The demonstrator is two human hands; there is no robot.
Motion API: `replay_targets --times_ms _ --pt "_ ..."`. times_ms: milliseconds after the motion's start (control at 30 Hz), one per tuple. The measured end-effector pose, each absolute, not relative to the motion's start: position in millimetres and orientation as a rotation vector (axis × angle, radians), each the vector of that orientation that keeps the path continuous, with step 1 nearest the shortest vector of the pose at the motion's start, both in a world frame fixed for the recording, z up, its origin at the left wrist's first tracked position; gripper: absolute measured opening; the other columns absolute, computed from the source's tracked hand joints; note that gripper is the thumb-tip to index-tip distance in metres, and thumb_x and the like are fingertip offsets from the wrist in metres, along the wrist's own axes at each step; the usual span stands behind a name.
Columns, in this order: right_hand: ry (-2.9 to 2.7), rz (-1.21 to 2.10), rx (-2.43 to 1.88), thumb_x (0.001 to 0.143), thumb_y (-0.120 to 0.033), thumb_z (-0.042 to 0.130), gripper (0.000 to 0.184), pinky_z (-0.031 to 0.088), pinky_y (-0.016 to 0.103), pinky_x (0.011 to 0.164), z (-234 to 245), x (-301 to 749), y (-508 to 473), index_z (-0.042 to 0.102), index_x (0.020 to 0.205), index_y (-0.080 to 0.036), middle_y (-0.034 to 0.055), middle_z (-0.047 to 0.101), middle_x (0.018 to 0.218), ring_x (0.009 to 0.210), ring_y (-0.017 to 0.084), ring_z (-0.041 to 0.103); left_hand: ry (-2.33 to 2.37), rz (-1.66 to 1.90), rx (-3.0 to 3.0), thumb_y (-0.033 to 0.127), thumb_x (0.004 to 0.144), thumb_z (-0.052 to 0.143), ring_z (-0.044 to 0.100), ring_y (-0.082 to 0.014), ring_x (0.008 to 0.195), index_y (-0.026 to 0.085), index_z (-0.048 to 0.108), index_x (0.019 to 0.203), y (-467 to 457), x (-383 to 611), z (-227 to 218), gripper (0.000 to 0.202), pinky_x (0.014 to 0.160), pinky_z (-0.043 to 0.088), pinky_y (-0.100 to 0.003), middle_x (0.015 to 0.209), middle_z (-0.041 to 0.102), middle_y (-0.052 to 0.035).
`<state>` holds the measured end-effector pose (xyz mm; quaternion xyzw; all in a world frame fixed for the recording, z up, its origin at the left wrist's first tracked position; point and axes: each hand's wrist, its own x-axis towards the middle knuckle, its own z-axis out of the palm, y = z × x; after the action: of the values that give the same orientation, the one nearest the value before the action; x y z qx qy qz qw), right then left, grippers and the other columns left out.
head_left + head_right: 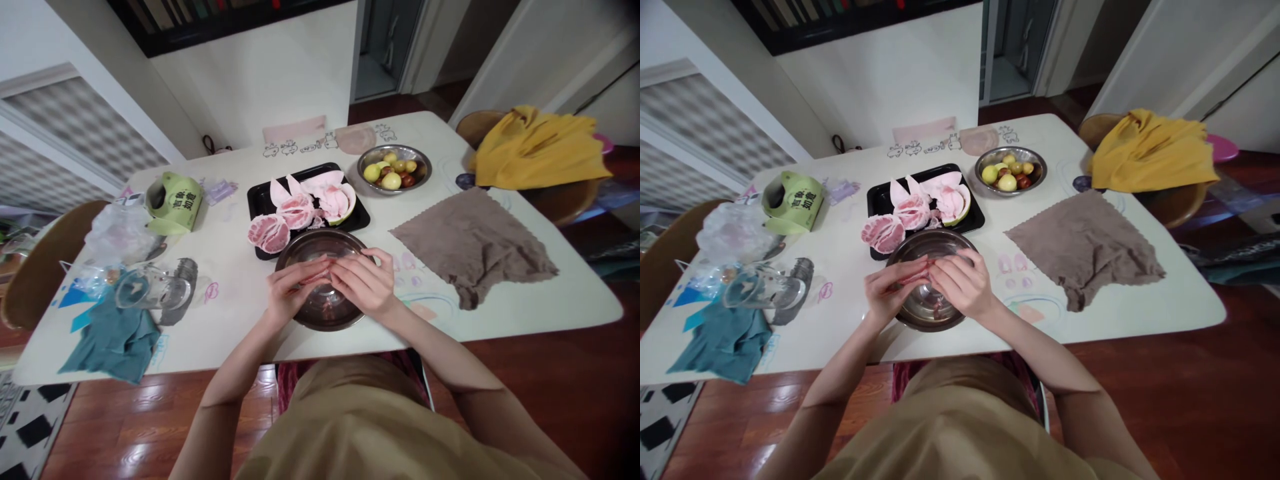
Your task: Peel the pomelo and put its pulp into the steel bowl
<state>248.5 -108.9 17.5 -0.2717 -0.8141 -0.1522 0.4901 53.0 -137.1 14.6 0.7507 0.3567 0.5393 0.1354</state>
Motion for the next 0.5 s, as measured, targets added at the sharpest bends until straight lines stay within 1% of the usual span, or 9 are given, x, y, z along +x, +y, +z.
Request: replay_targets --times_ms 67,133,300,400,500 --pt "-1.970 -0.318 -0.677 0.096 -0.015 0.066 0.010 0.047 0.037 0.092 18.5 247.0 -109.0 0.071 0.091 -0.022 -0.0017 0.080 0.090 0.079 0.013 0.073 1.011 1.554 2.193 0.014 0.088 0.079 0.077 -0.0230 0.112 0.023 0.075 0.123 -137.4 52.6 14.0 0.037 0.095 0.067 -0.032 0.118 0.080 -0.0072" --pt "-1.944 -0.249 -0.694 0.096 -0.014 0.065 0.012 0.048 0.038 0.091 20.3 245.1 -109.9 0.070 0.089 -0.023 -0.0012 0.080 0.088 0.078 0.014 0.073 0.990 1.566 2.233 0.011 0.088 0.077 0.077 -0.0221 0.112 0.023 0.074 0.124 -137.8 52.2 14.3 0.038 0.095 0.067 -0.031 0.119 0.079 -0.0074" --pt "-1.822 -0.142 -0.666 0.094 -0.012 0.066 0.010 0.051 0.039 0.091 21.4 239.4 -115.1 0.070 0.094 -0.021 0.0013 0.080 0.089 0.079 0.016 0.074 0.869 1.666 2.372 0.006 0.091 0.072 0.077 -0.0204 0.113 0.024 0.069 0.132 -138.2 50.9 15.1 0.045 0.093 0.067 -0.030 0.127 0.076 -0.0073" --pt "-1.758 -0.109 -0.637 0.091 -0.011 0.069 0.011 0.054 0.039 0.089 20.7 236.9 -119.2 0.070 0.096 -0.021 0.0023 0.080 0.087 0.077 0.017 0.074 0.814 1.667 2.459 0.006 0.094 0.068 0.076 -0.0214 0.115 0.024 0.066 0.136 -139.2 49.0 13.7 0.046 0.092 0.069 -0.033 0.132 0.073 -0.0082" --pt "-1.728 -0.069 -0.602 0.091 -0.011 0.070 0.010 0.056 0.039 0.086 21.0 235.0 -123.1 0.071 0.096 -0.020 0.0031 0.079 0.085 0.077 0.018 0.075 0.801 1.658 2.538 0.009 0.096 0.067 0.074 -0.0232 0.118 0.023 0.065 0.137 -141.0 46.8 11.9 0.044 0.090 0.070 -0.035 0.132 0.073 -0.0085"
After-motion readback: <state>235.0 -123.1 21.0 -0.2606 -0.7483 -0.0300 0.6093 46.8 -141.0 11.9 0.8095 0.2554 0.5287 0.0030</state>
